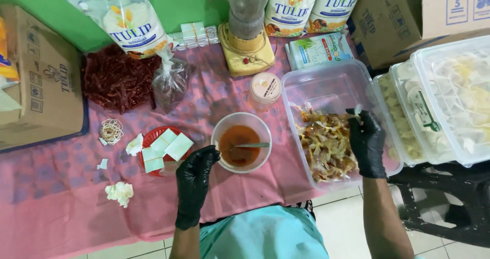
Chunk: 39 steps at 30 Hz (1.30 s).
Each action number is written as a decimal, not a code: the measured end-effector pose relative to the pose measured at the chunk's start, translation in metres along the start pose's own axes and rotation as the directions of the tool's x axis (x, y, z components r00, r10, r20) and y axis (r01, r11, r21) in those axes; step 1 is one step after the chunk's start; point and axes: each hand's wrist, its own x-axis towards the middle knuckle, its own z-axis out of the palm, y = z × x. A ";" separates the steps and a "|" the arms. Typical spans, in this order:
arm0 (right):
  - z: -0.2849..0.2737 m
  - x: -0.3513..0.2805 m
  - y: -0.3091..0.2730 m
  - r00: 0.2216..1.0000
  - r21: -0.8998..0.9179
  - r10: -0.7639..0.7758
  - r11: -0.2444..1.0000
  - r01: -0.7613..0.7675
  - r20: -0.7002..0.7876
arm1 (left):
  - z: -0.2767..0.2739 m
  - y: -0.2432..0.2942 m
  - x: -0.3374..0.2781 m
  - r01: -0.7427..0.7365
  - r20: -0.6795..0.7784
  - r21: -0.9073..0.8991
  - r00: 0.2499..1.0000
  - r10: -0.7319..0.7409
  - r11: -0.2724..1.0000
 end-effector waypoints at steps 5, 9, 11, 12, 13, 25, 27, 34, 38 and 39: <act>-0.004 -0.006 0.044 0.987 -0.271 -0.134 0.957 0.106 -0.084 | -0.004 -0.013 -0.007 -0.044 -0.056 -0.001 0.998 0.044 0.999; 0.009 -0.017 0.069 0.967 -0.467 -0.160 0.852 0.237 0.200 | 0.001 -0.010 -0.005 -0.014 -0.156 0.007 0.988 0.015 1.000; 0.010 -0.020 0.073 0.963 -0.481 -0.186 0.837 0.259 0.195 | -0.002 -0.023 -0.006 -0.015 -0.197 0.069 0.980 0.028 0.998; 0.009 -0.023 0.076 0.962 -0.504 -0.203 0.821 0.269 0.183 | -0.004 -0.030 -0.007 -0.012 -0.223 0.126 0.974 0.041 0.992; 0.004 -0.021 0.057 0.961 -0.498 -0.205 0.823 0.272 0.187 | -0.003 -0.030 -0.007 -0.010 -0.228 0.131 0.973 0.040 0.991; 0.077 -0.061 -0.122 0.934 0.086 0.083 0.989 -0.120 0.347 | 0.026 -0.043 0.005 0.247 -0.281 0.206 0.942 -0.184 0.947; 0.099 -0.060 -0.131 0.926 0.137 0.058 0.984 -0.117 0.372 | 0.029 -0.041 0.008 0.231 -0.280 0.280 0.948 -0.151 0.932; 0.105 -0.037 -0.171 0.869 0.134 0.261 0.929 -0.344 0.420 | 0.022 -0.049 0.015 0.235 -0.293 0.247 0.943 -0.159 0.940; 0.106 -0.036 -0.172 0.846 0.137 0.291 0.912 -0.386 0.446 | 0.021 -0.046 0.016 0.166 -0.291 0.245 0.952 -0.091 0.955; 0.107 -0.037 -0.171 0.851 0.124 0.287 0.919 -0.374 0.440 | 0.020 -0.042 0.016 0.123 -0.276 0.262 0.960 -0.048 0.957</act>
